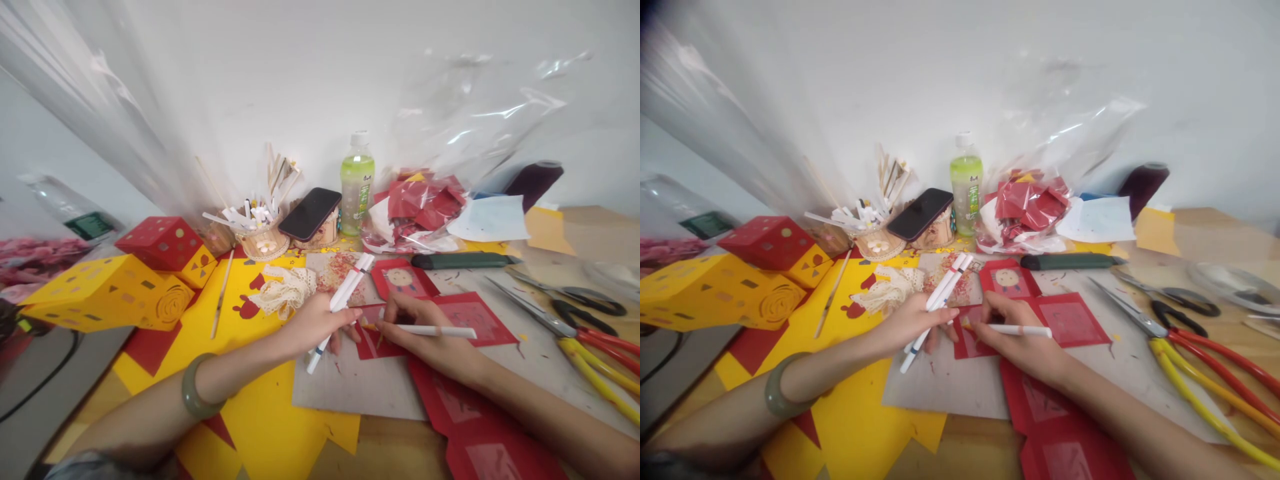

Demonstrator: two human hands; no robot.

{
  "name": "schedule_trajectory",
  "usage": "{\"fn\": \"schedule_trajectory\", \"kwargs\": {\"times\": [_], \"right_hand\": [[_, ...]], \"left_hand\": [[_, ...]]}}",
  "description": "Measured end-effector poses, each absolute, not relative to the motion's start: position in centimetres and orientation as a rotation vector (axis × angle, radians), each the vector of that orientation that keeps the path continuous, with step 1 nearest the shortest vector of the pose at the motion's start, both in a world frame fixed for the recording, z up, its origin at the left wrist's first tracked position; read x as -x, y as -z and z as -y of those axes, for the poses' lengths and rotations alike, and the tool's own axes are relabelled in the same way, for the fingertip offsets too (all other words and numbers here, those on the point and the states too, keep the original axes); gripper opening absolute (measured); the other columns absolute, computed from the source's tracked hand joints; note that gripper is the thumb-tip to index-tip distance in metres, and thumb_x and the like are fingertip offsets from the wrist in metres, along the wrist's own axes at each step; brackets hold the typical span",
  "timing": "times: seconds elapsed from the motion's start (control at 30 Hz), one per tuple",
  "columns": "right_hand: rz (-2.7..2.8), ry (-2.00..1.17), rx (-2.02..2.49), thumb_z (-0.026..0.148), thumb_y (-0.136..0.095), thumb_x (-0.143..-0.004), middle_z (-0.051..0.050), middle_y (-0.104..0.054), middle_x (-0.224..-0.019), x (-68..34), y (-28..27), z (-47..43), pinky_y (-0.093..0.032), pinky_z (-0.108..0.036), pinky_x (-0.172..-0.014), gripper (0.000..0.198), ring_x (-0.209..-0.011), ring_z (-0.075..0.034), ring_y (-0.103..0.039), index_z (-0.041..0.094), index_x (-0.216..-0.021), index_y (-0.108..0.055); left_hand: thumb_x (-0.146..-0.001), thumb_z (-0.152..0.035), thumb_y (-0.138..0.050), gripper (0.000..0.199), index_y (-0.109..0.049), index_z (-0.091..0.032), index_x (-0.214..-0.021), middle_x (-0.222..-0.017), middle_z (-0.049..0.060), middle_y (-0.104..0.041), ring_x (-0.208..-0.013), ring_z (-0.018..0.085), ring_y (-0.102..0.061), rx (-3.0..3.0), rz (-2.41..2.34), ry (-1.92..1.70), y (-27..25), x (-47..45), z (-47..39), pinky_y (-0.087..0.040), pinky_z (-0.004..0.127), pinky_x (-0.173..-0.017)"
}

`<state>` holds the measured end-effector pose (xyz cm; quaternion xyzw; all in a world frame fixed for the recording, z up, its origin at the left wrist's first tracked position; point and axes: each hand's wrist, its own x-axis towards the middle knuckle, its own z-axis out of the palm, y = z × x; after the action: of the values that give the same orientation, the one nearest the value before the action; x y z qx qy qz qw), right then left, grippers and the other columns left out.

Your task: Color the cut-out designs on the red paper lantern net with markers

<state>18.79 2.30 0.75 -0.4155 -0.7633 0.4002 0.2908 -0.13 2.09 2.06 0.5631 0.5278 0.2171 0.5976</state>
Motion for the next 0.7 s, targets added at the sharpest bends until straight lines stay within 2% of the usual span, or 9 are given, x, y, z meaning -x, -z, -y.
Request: {"fn": "schedule_trajectory", "kwargs": {"times": [0.4, 0.7], "right_hand": [[2.033, -1.098, 1.109, 0.027, -0.052, -0.077, 0.002, -0.049, -0.059, -18.82, -0.85, -2.14, -0.033, -0.022, -0.048, 0.019, -0.054, -0.01, -0.044, 0.018, -0.062, -0.042], [2.03, -0.999, 1.177, 0.025, -0.051, -0.076, 0.003, -0.048, -0.057, -18.87, -0.9, -2.2, -0.032, -0.022, -0.047, 0.018, -0.052, -0.01, -0.042, 0.019, -0.062, -0.041]], "left_hand": [[-0.078, -0.034, -0.051, 0.028, -0.059, -0.008, -0.084, -0.06, 0.005, -0.065, -0.03, 0.005, -0.047, -1.308, -1.238, -0.493, -2.36, 0.12, -1.95, -0.032, 0.015, -0.029], [-0.078, -0.032, -0.051, 0.026, -0.058, -0.008, -0.084, -0.056, 0.003, -0.063, -0.029, 0.006, -0.046, -1.306, -1.224, -0.511, -2.29, 0.08, -2.04, -0.03, 0.015, -0.028]]}}
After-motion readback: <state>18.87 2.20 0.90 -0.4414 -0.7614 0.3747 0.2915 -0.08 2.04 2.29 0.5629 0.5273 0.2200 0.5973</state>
